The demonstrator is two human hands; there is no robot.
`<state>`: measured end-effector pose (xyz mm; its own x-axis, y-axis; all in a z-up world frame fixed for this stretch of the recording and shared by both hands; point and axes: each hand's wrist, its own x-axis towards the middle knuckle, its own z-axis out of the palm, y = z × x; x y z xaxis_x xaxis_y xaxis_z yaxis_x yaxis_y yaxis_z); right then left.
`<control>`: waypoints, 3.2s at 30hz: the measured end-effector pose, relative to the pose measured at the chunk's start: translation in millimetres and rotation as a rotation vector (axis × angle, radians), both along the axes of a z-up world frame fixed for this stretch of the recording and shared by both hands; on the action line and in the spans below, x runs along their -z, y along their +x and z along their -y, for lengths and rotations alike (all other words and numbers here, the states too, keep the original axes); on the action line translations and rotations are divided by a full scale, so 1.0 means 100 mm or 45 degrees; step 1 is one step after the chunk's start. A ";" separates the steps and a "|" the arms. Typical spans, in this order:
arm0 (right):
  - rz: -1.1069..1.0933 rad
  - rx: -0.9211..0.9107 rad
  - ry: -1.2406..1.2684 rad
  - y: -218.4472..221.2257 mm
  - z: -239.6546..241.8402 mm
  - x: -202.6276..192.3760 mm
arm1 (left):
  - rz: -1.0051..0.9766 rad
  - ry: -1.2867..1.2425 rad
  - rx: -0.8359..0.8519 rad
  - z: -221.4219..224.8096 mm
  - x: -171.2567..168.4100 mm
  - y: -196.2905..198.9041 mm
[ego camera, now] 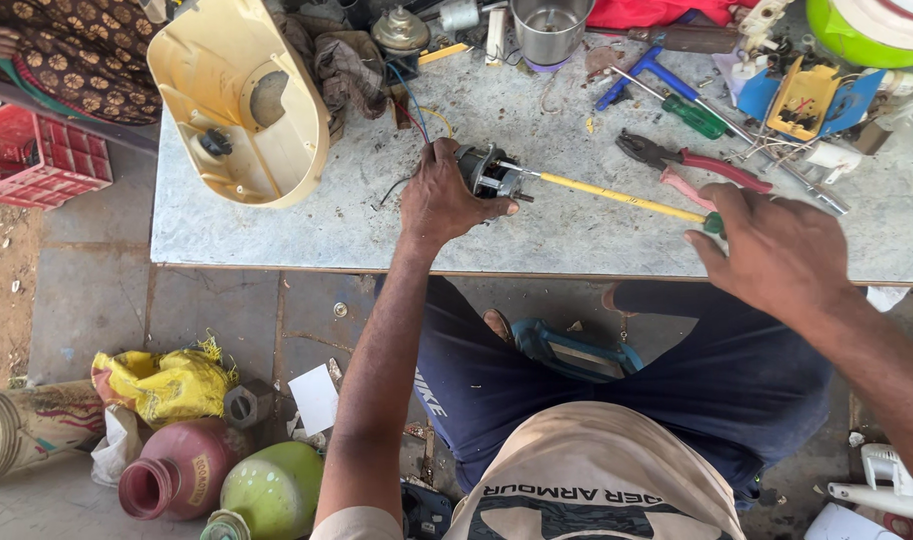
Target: The person disassembles an electric motor by removing screws with a screwdriver and prying components apart with pliers to access and remove the internal rotor.
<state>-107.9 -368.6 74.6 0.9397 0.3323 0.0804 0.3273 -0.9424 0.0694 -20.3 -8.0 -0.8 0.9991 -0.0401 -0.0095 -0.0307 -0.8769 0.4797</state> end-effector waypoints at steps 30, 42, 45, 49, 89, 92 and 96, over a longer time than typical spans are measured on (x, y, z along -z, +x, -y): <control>0.502 -0.281 -0.187 0.47 -0.08 0.21 | 0.104 -0.057 -0.192 0.18 0.12 -0.17; 0.609 -0.295 -0.148 0.55 -0.03 0.52 | 0.031 -0.066 0.038 -0.02 0.17 -0.19; 0.492 -0.238 -0.211 0.59 -0.03 0.61 | 0.051 -0.028 0.106 -0.10 0.19 -0.20; 0.424 -0.270 -0.167 0.61 -0.19 0.47 | -0.004 -0.010 0.123 -0.15 0.25 -0.20; 0.525 -0.219 0.026 1.27 -0.01 1.23 | 0.432 -0.286 0.111 -0.10 0.68 -0.35; 0.473 -0.199 -0.047 1.31 -0.01 1.24 | 0.431 -0.267 0.101 -0.10 0.70 -0.35; 0.512 -0.221 0.025 1.38 -0.35 1.23 | 0.430 -0.285 0.101 -0.11 0.72 -0.34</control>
<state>30.5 -334.0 -48.0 0.7628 0.4773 0.4362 0.4315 -0.8782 0.2065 -54.1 2.6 -73.0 0.9382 -0.0812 0.3365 -0.2828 -0.7405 0.6096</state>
